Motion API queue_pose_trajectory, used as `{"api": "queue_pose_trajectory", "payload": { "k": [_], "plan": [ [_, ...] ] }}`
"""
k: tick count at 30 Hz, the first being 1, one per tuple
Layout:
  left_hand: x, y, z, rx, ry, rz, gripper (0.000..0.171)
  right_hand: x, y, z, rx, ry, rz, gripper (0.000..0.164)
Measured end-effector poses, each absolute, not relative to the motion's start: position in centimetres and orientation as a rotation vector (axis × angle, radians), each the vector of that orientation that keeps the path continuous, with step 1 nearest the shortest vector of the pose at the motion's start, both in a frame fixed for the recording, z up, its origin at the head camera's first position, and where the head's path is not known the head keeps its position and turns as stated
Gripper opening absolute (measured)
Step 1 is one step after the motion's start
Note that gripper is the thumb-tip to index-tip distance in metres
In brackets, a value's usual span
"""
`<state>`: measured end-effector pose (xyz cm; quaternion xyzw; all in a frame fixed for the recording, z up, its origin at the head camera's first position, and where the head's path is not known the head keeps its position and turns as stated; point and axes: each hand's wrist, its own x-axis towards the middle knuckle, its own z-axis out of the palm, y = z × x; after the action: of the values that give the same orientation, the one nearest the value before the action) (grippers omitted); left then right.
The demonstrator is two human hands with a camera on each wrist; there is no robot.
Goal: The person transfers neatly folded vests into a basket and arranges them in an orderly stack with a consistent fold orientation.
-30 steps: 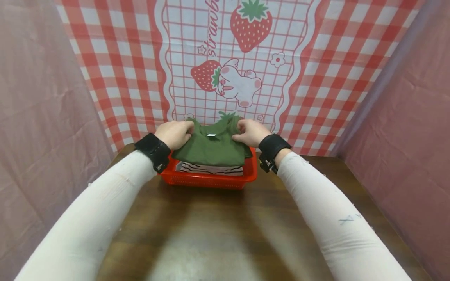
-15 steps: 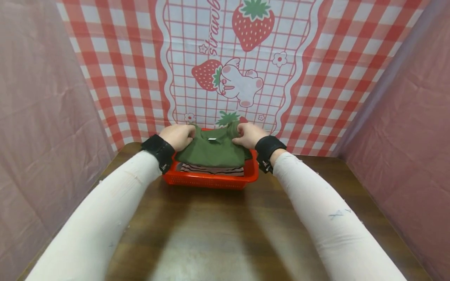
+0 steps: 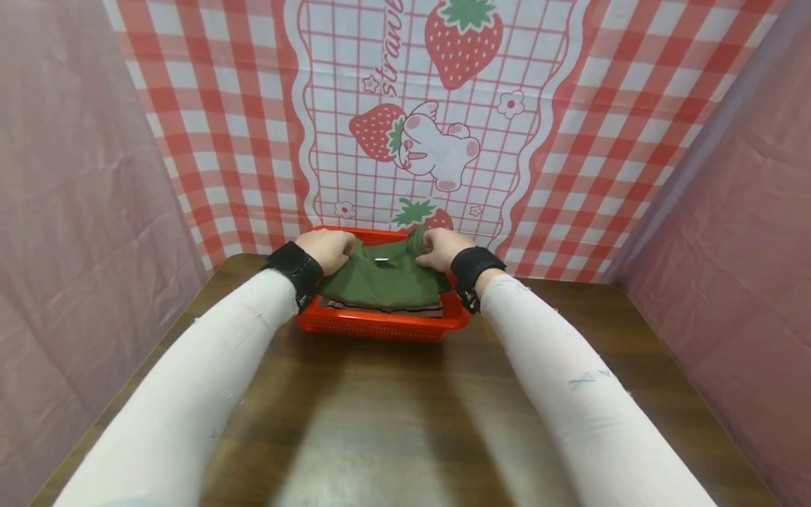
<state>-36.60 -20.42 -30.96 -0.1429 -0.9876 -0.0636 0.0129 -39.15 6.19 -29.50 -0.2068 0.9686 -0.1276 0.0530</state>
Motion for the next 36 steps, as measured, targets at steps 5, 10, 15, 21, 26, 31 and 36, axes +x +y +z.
{"api": "queue_pose_trajectory", "payload": {
  "k": [5,10,15,21,26,31,36],
  "plan": [
    [-36.9,-20.6,-31.2,-0.436,-3.094,-0.215,0.016,-39.4,5.9,-29.8,-0.624,2.946,-0.380,0.038],
    [-37.2,-20.7,-31.2,-0.450,-3.124,-0.244,0.015,-39.7,5.7,-30.1,-0.609,2.952,-0.369,0.040],
    [-42.7,-22.5,-35.9,-0.526,-3.071,-0.199,0.008,-40.0,5.7,-30.6,-0.588,2.938,-0.365,0.043],
    [-44.9,-22.5,-37.6,-0.494,-3.126,-0.189,0.006,-40.2,5.8,-30.9,-0.587,2.921,-0.344,0.045],
    [-39.6,-20.6,-33.5,-0.473,-3.199,-0.218,0.007,-42.9,6.6,-33.2,-0.629,2.887,-0.374,0.030],
    [-37.5,-20.3,-32.1,-0.517,-3.238,-0.215,0.009,-52.0,8.4,-40.0,-0.669,2.847,-0.364,0.048],
    [-36.8,-20.0,-31.5,-0.532,-3.252,-0.217,0.008,-54.7,8.8,-41.7,-0.648,2.832,-0.302,0.047]
  ]
}}
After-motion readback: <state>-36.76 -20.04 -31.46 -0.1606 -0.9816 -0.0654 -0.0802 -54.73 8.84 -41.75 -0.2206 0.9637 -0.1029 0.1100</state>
